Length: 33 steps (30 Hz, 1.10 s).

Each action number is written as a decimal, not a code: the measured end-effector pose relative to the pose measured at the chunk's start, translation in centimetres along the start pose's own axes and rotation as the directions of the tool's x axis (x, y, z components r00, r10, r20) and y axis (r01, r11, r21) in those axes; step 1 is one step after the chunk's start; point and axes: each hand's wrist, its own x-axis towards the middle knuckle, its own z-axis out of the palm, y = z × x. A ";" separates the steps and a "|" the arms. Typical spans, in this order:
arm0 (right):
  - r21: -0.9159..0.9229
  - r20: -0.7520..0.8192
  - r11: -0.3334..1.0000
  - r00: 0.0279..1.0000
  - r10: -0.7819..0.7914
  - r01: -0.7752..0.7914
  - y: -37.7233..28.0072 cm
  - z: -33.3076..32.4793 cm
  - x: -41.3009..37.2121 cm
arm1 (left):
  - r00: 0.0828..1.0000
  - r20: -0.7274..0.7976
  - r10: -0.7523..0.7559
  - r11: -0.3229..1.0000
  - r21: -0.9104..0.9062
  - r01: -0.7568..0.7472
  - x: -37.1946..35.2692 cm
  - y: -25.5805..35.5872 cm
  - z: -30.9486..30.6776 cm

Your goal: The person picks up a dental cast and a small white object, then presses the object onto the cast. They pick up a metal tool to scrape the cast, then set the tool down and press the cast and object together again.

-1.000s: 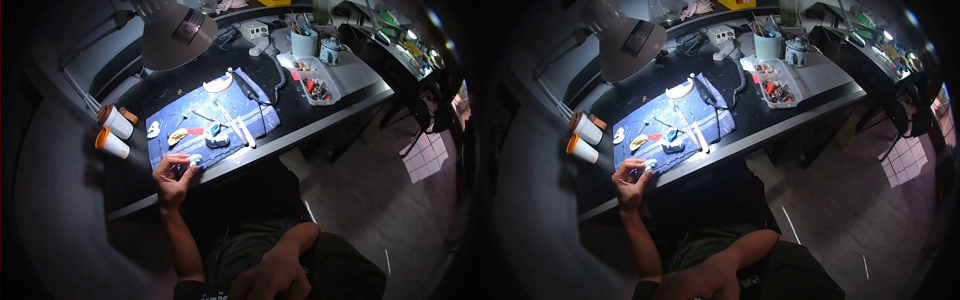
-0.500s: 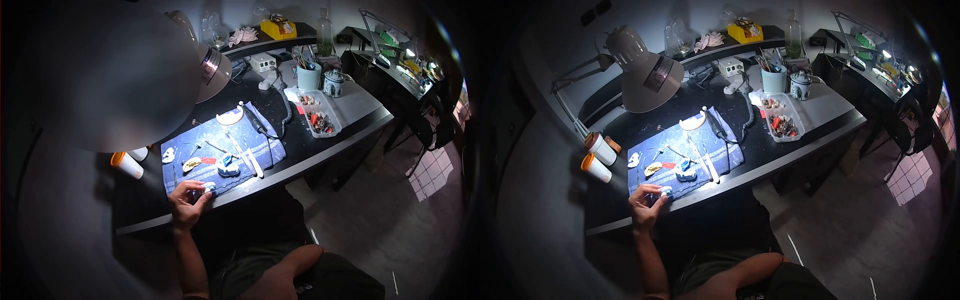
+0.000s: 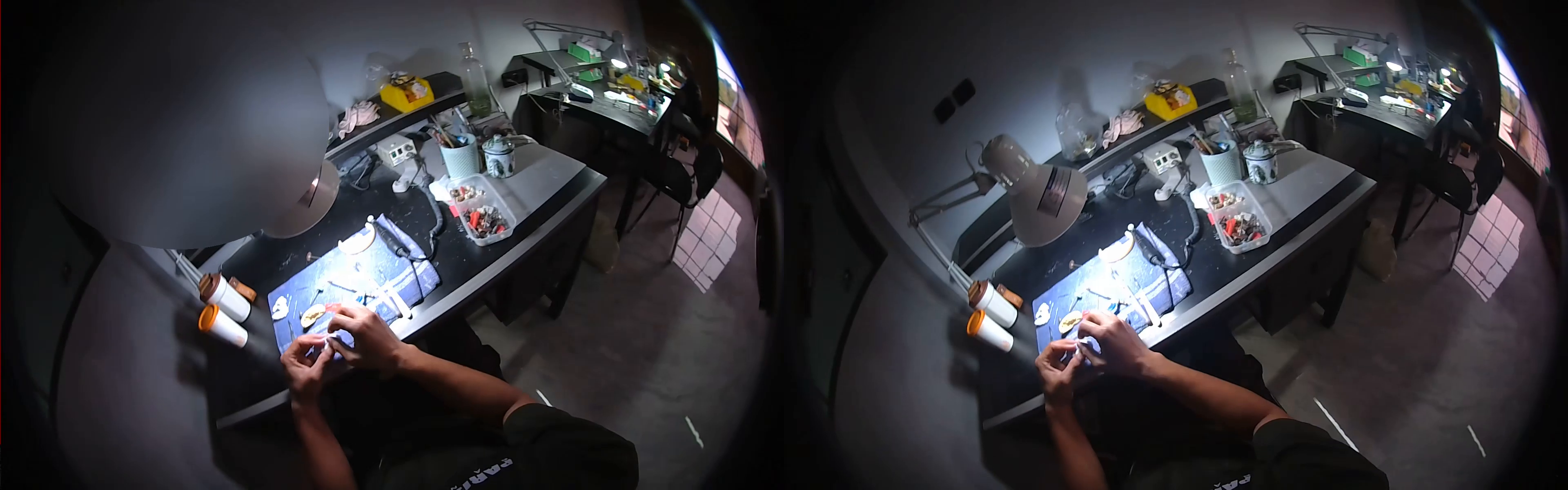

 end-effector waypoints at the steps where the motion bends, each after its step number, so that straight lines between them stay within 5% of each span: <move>1: 0.043 0.010 0.998 0.999 0.053 -0.053 0.1 -0.2 -0.4 | 1.000 -0.005 0.012 1.000 -0.005 -0.012 0.0 -0.2 0.0; 8: 0.142 0.061 0.979 0.986 -0.153 0.143 1.2 -0.5 -0.3 | 0.999 -0.011 -0.039 0.999 0.000 0.039 -0.2 0.5 0.0; 11: 0.193 0.197 0.980 0.980 0.018 -0.056 0.9 -1.0 -0.5 | 0.998 -0.011 -0.055 0.998 0.024 0.055 -0.2 0.5 -0.1; 15: 0.134 0.168 0.989 0.985 0.043 -0.066 0.7 -0.9 -0.3 | 1.000 -0.010 -0.028 0.999 0.030 0.028 -0.1 0.4 0.0; 20: 0.274 0.262 0.919 0.941 0.214 -0.285 1.2 -0.9 -0.4 | 0.998 -0.025 -0.056 0.998 0.039 0.057 -0.1 0.7 0.2; 33: 0.335 0.291 0.886 0.929 0.228 -0.322 0.9 -2.2 0.2 | 1.000 0.021 0.012 0.999 -0.031 -0.011 -0.3 0.3 -0.1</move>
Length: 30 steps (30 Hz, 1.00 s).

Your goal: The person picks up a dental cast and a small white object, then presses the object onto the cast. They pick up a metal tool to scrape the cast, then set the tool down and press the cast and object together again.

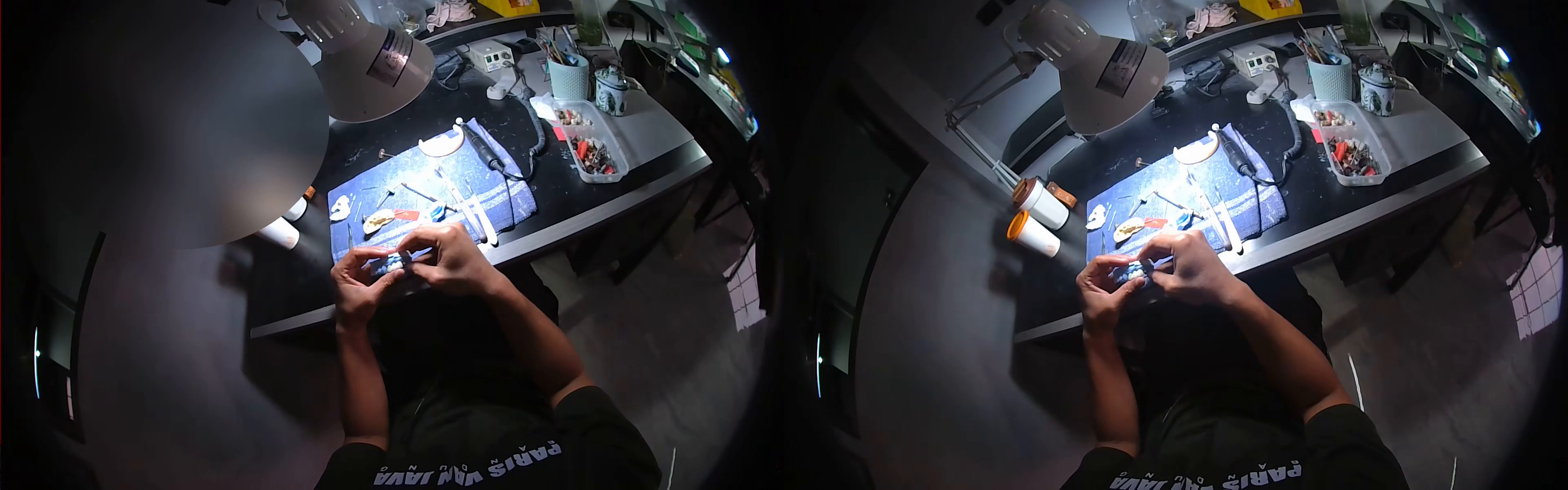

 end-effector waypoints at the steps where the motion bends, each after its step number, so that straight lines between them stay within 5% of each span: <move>1: 0.010 0.000 1.000 1.000 0.004 -0.004 0.1 0.1 0.0 | 1.000 0.010 0.013 1.000 0.000 -0.013 0.0 0.0 0.1; 8: -0.032 0.018 0.999 1.000 0.007 -0.007 0.0 -0.1 0.0 | 0.997 -0.026 -0.078 0.997 -0.004 0.078 0.0 0.2 0.3; 15: -0.072 -0.008 0.997 1.000 0.023 -0.023 -0.1 0.1 0.1 | 0.986 -0.052 -0.160 0.968 -0.203 0.147 0.4 0.6 0.6; 19: -0.095 -0.010 0.995 1.000 0.006 -0.006 0.1 0.1 0.2 | 0.993 -0.003 -0.121 0.992 -0.036 0.121 0.2 0.2 0.1; 30: -0.068 0.030 0.997 0.999 0.038 -0.035 0.0 0.1 0.1 | 0.988 -0.025 -0.152 0.988 0.028 0.153 0.1 0.7 0.2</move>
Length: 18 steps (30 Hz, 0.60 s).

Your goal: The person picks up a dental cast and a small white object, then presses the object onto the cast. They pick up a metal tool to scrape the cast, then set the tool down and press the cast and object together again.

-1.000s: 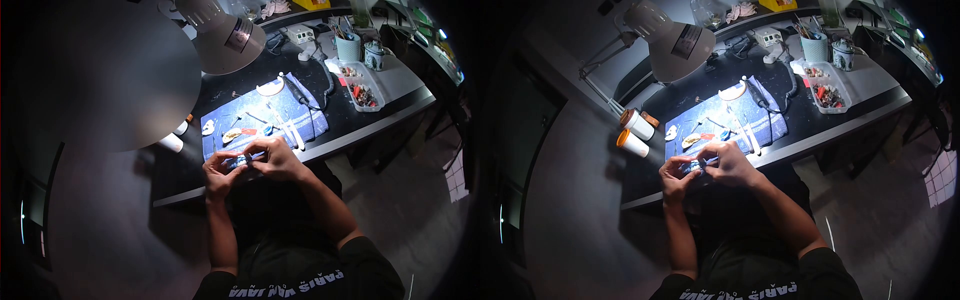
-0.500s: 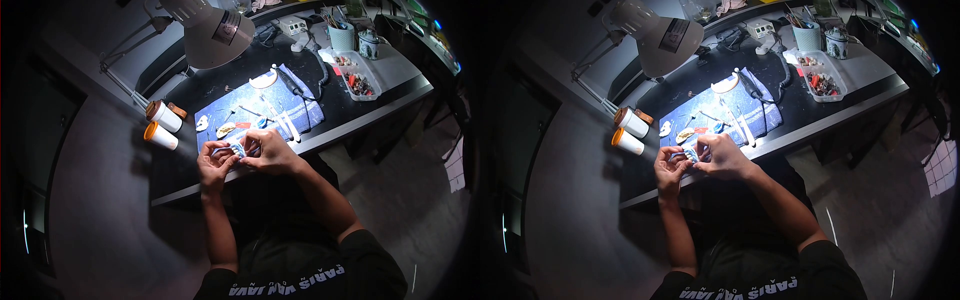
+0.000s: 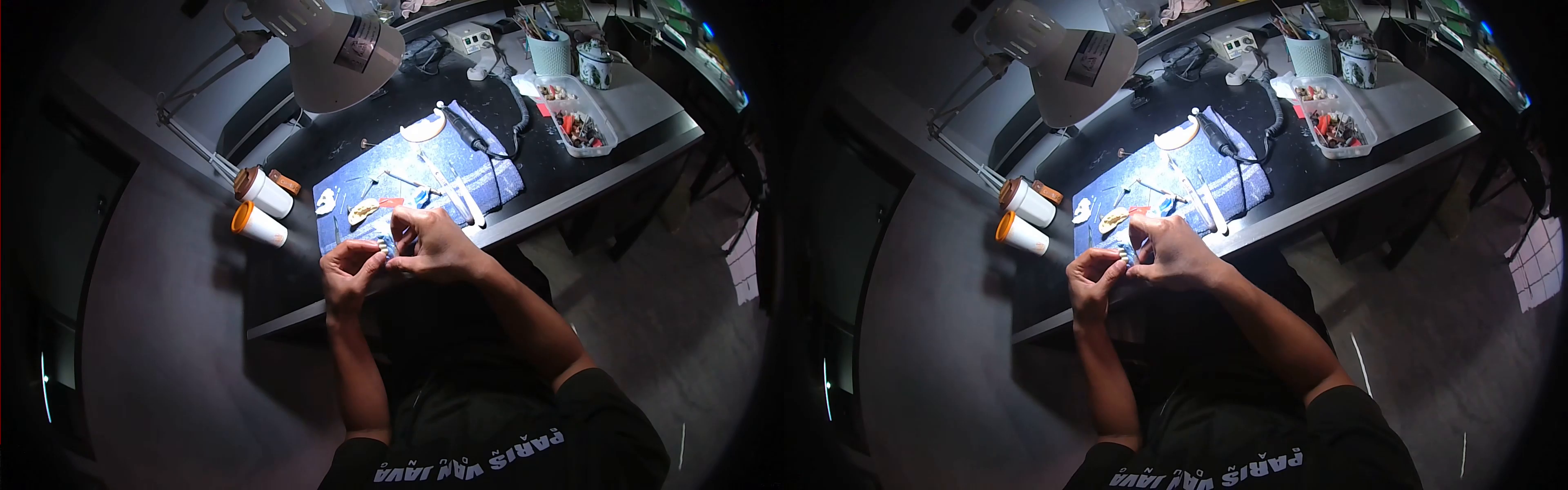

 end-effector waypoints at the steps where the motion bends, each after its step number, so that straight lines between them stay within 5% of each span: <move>1: 0.007 -0.006 1.000 1.000 -0.004 0.004 0.0 0.0 0.0 | 1.000 -0.004 0.004 1.000 0.002 -0.004 0.0 0.0 0.0; 18: 0.044 0.020 0.999 0.999 0.026 -0.027 0.3 0.2 -0.1 | 1.000 0.001 -0.030 0.998 -0.058 0.030 0.0 0.1 0.1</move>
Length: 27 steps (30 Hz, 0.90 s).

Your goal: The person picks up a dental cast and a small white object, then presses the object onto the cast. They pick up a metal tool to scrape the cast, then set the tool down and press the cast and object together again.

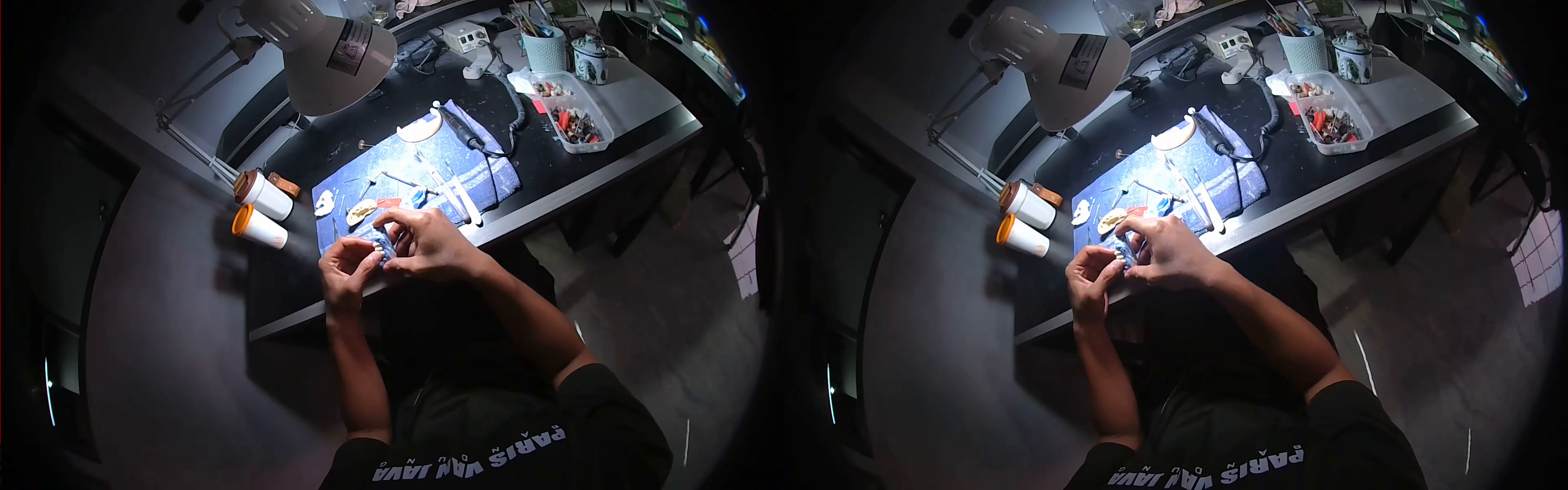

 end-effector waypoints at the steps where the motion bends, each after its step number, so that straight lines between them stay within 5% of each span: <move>1: 0.002 0.007 1.000 1.000 -0.004 0.004 0.0 0.1 0.0 | 1.000 -0.004 0.000 1.000 0.007 0.000 -0.1 0.1 0.0; 10: -0.010 0.008 1.000 1.000 -0.012 0.012 0.5 -0.2 0.2 | 1.000 0.012 0.011 0.988 0.151 -0.012 0.0 0.1 -0.1; 27: 0.025 0.014 0.999 1.000 0.021 -0.022 -0.3 -0.2 0.1 | 1.000 -0.020 0.010 0.996 0.089 -0.008 -0.3 -0.2 -0.3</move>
